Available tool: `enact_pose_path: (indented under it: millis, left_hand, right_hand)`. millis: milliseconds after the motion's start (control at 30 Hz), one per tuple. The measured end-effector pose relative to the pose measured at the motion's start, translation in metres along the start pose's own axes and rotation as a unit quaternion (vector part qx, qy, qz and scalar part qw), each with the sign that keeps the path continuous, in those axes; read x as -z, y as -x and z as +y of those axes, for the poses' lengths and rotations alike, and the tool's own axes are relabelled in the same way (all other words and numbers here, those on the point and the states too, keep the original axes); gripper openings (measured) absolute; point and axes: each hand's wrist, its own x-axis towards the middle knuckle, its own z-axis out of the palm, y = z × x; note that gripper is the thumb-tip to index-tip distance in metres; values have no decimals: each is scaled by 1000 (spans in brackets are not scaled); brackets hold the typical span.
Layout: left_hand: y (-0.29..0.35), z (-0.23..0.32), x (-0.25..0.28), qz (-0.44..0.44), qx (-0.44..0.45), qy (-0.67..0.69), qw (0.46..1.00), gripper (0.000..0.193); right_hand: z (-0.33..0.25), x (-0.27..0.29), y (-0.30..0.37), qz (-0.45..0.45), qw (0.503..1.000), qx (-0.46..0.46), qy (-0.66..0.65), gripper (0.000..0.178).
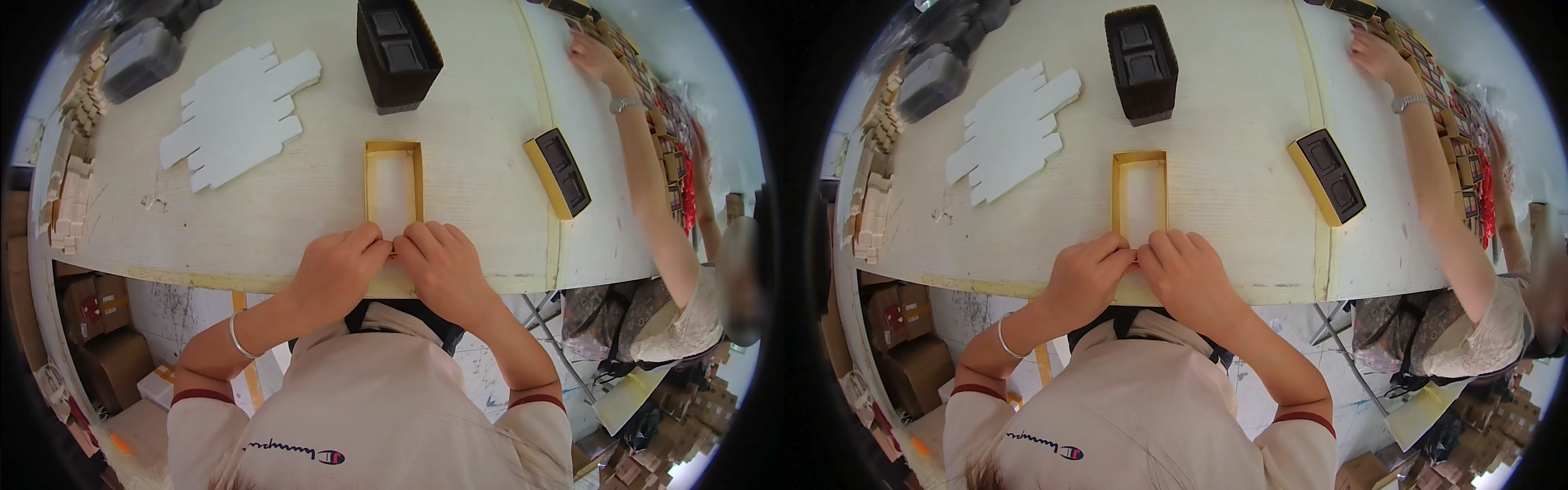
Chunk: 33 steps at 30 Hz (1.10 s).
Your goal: The person folds flat white cardboard pieces into small rectangular boxes and places dark brown inserts inside them. The person repeats this process multiple times, stacking the completed boxes on the table.
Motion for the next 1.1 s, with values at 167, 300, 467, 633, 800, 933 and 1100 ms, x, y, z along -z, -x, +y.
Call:
enact_pose_path:
  millis: [167,300,467,633,800,933,1100]
  left_hand:
    - [-10,-1,14,-113,41,-1,993,11]
    - [-16,-3,39,-192,3,50,980,29]
    - [-37,-20,68,-87,-64,-103,989,56]
    - [-26,-43,44,-71,-64,-113,989,54]
    - [-20,-25,42,-63,-15,-94,993,57]
    - [-9,-26,38,-50,-3,-66,997,63]
    - [-4,-20,40,-31,-6,-58,998,71]
  right_hand:
    - [5,12,-7,-95,989,-45,-104,16]
    - [10,29,-8,-171,978,-3,-123,17]
    - [28,53,-13,-227,969,67,-75,34]
    - [45,75,-51,16,984,49,-168,34]
    - [68,66,-118,131,985,66,96,29]
    - [85,66,-133,45,986,88,135,13]
    - [85,80,-140,35,995,81,40,9]
